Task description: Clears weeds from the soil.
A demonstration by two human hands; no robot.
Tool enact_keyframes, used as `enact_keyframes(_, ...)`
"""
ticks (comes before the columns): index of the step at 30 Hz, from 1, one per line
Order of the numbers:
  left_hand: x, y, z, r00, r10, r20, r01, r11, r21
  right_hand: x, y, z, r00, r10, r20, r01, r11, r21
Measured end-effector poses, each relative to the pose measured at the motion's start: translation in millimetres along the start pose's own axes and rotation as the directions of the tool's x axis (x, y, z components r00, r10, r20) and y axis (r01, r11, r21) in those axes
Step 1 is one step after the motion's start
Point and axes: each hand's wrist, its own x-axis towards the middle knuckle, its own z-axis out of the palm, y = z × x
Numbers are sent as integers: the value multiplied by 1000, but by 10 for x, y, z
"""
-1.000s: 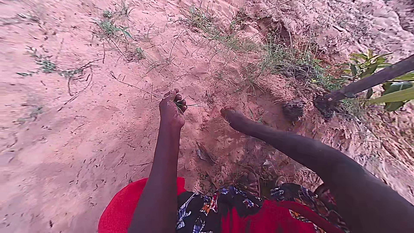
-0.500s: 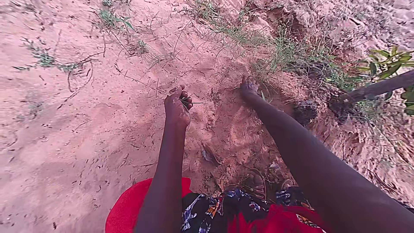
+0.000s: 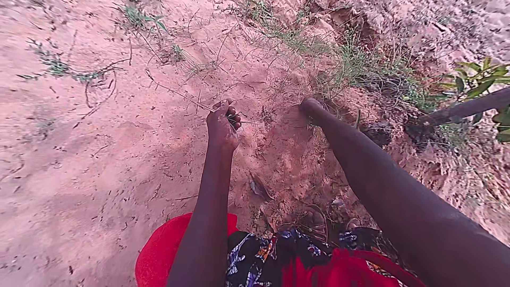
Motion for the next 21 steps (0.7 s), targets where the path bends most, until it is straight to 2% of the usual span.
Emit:
enact_keyframes(8, 37, -18, 22, 1000, 11, -3, -11, 1000, 9, -218, 321, 368, 970, -213, -119, 208, 977, -56)
enact_keyframes(12, 2, -23, 25, 1000, 11, -3, -11, 999, 43, -908, 246, 526, 979, -202, 32, 203, 978, -51)
enact_keyframes(15, -89, -39, -8, 1000, 24, 18, -25, 998, 54, -1223, 325, 648, 972, -220, 79, 225, 973, -56)
enact_keyframes(19, -246, 6, -8, 1000, 16, -2, -16, 999, 36, -1784, 358, 745, 910, -318, 266, 377, 900, -216)
enact_keyframes(21, -292, 11, -3, 1000, 8, -7, -8, 999, 31, -1914, 396, 760, 893, -367, 262, 425, 877, -222)
